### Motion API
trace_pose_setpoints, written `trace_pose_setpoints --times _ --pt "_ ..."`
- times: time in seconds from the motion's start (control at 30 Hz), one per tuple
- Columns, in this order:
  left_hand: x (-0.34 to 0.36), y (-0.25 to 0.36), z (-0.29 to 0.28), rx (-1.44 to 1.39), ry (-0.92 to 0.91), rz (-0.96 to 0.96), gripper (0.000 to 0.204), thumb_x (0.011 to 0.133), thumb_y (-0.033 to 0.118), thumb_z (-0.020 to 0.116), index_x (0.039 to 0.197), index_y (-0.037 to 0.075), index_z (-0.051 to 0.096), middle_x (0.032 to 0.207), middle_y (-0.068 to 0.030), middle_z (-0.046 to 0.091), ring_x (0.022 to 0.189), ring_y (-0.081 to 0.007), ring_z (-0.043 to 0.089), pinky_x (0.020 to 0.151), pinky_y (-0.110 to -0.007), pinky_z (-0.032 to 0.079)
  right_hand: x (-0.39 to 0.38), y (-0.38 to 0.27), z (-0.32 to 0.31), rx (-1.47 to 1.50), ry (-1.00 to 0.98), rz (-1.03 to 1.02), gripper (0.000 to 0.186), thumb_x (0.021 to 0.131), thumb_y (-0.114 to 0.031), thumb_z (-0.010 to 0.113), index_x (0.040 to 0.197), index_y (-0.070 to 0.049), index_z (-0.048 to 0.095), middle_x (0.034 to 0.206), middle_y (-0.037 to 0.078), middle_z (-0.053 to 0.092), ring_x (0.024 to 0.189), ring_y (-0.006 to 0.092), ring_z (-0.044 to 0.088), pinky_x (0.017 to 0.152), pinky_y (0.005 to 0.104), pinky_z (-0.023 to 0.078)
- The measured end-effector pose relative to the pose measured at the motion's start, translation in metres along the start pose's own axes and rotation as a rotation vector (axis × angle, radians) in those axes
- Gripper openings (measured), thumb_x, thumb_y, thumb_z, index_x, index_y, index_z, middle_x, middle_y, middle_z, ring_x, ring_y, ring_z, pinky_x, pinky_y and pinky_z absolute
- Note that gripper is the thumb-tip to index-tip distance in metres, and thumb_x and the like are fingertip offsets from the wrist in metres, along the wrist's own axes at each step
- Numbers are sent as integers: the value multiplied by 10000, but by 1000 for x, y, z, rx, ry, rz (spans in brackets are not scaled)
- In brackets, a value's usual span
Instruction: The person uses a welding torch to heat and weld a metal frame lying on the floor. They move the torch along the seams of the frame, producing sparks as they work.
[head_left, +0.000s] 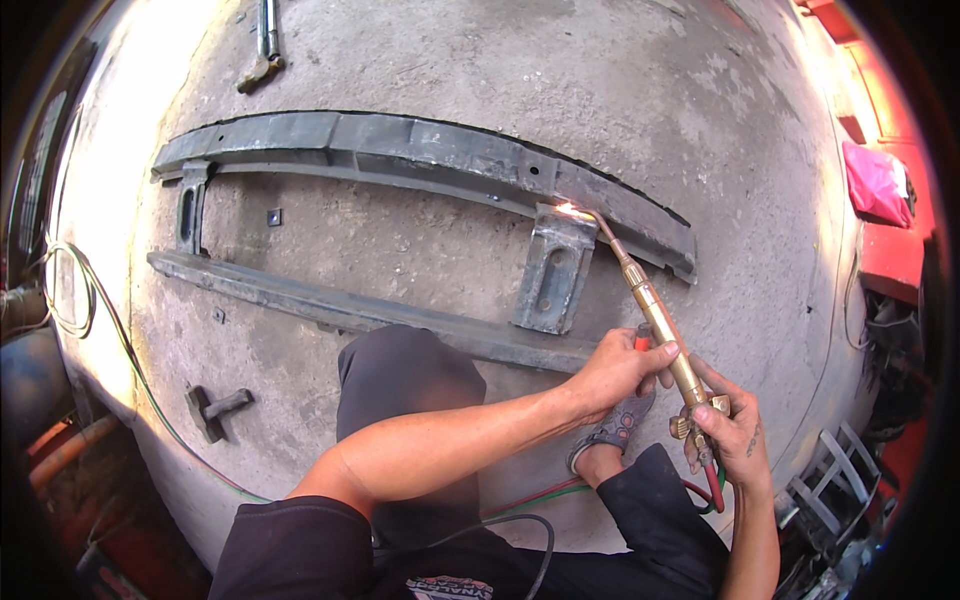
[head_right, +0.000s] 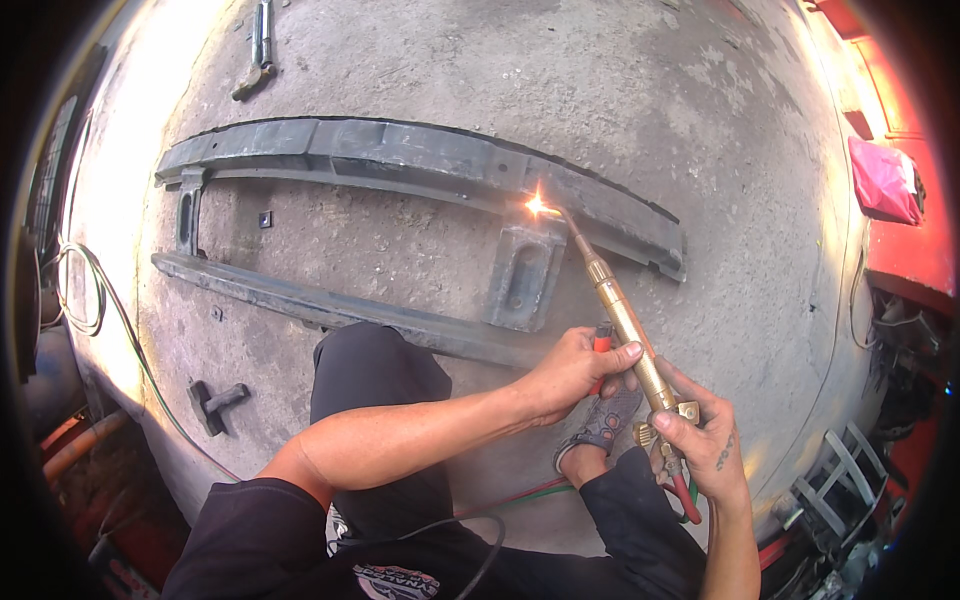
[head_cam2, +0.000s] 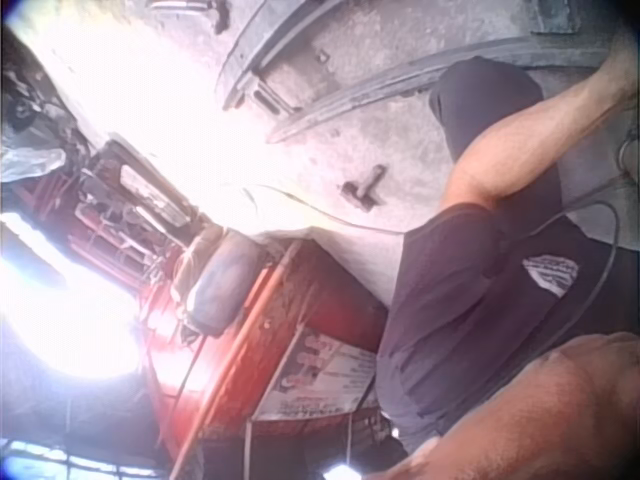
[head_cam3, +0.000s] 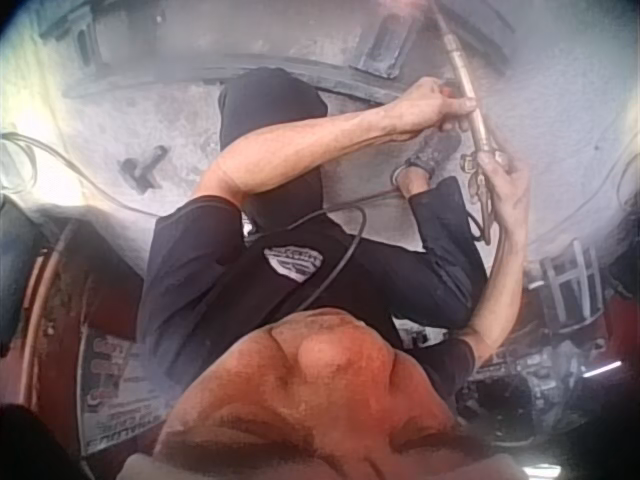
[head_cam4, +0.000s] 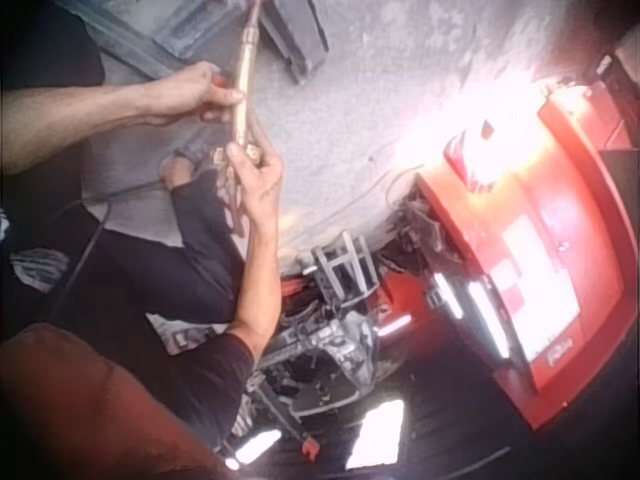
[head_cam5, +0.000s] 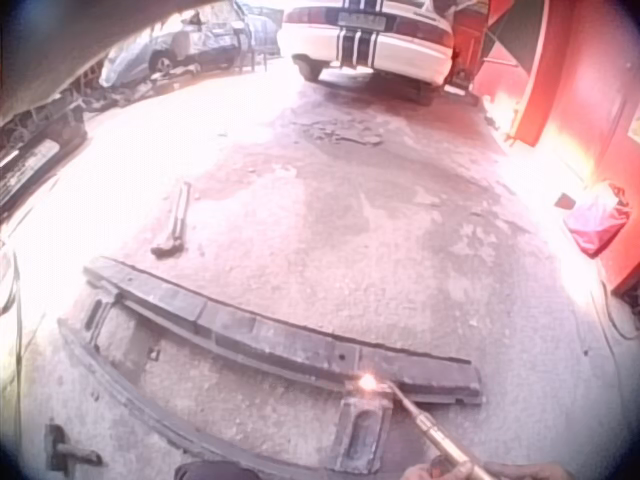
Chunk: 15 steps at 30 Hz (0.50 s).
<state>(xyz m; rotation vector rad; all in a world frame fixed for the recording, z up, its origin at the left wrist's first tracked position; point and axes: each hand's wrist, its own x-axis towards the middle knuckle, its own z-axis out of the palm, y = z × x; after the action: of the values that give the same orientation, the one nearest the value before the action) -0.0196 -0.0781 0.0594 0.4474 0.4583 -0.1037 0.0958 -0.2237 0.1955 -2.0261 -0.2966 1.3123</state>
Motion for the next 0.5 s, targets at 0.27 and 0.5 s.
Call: trace_pose_setpoints --times 0.27,0.5 --pt "-1 1 0 -18 1 -7 221 1061 228 657 1094 15 704 846 -47 674 660 -91 533 582 -265 428 1 -10 5 -4 -7 33 795 856 -209 723 1547 70 446 771 146 715 480 151 626 409 275 469" --pt "-1 1 -1 -17 4 -4 216 1061 228 657 1093 18 701 845 -46 675 659 -90 530 584 -261 427 0 -9 6 16 -10 21 798 882 -264 744 1546 66 450 773 146 716 483 152 632 411 278 467"
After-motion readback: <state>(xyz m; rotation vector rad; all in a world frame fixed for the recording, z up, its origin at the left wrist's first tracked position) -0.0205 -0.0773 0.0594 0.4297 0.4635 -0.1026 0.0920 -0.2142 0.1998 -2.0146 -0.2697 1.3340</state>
